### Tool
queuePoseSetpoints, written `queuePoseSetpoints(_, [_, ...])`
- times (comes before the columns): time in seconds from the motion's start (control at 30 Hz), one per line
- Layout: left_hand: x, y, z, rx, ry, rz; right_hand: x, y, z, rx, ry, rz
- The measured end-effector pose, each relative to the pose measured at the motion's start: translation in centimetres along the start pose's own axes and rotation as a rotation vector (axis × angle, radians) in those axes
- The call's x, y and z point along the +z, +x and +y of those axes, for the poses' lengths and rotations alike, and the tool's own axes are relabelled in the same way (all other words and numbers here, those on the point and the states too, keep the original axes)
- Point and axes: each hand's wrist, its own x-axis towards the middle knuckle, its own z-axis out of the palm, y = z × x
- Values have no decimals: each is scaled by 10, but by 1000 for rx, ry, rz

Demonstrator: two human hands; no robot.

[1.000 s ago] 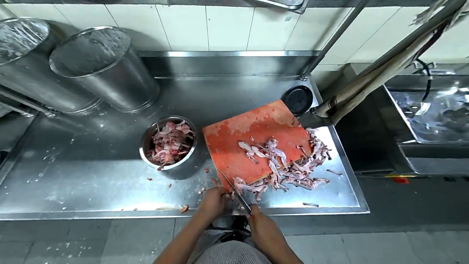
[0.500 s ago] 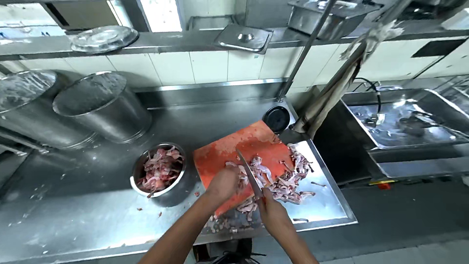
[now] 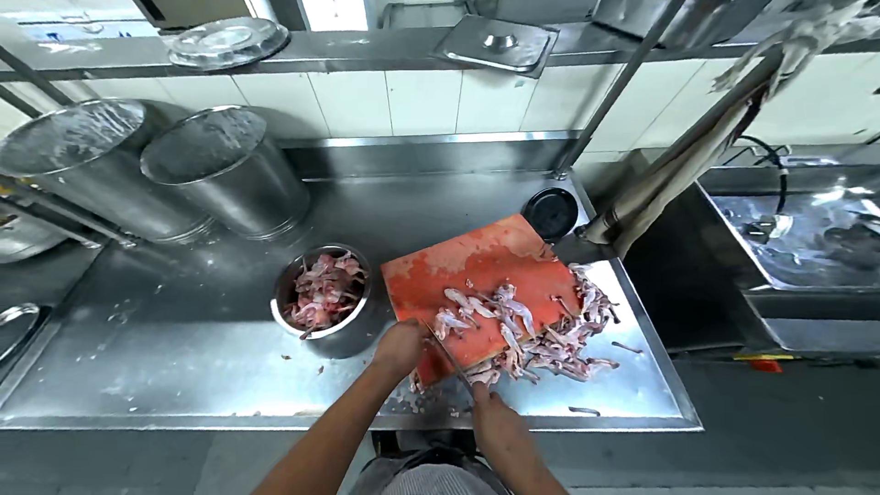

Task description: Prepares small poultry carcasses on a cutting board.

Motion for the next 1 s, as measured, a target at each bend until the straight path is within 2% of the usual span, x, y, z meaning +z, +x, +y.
queuePoseSetpoints(0.17, [1,5,-2,10,23,13,0,19,-4,-1,-13,-13])
queuePoseSetpoints(0.27, [0,5,-5,-24,19,18,11,3,11,28,26,-31])
queuePoseSetpoints(0.4, [-7,-8,-25,-170,-85,36,30,-28,43,112,39,-124])
queuePoseSetpoints(0.5, [-11,-23,-39,-237,-230,24,25,-29,57,47,57,-136])
queuePoseSetpoints(0.6, [-13,-26,-19,-123,-511,7,21,-31,81,-21,177,-63])
queuePoseSetpoints(0.7, [-20,-10,23,138,-953,69,25,-40,100,12,397,182])
queuePoseSetpoints(0.73, [-22,1,32,191,-914,134,25,-42,105,32,449,247])
queuePoseSetpoints(0.8, [-23,21,39,207,-531,244,27,-41,114,78,506,342])
queuePoseSetpoints(0.87, [-14,36,38,151,-175,189,23,-33,115,106,512,400])
queuePoseSetpoints(0.93, [1,44,34,129,-29,118,12,-20,104,109,486,408])
queuePoseSetpoints(1.0, [11,47,28,110,-83,156,-4,-1,85,106,416,391])
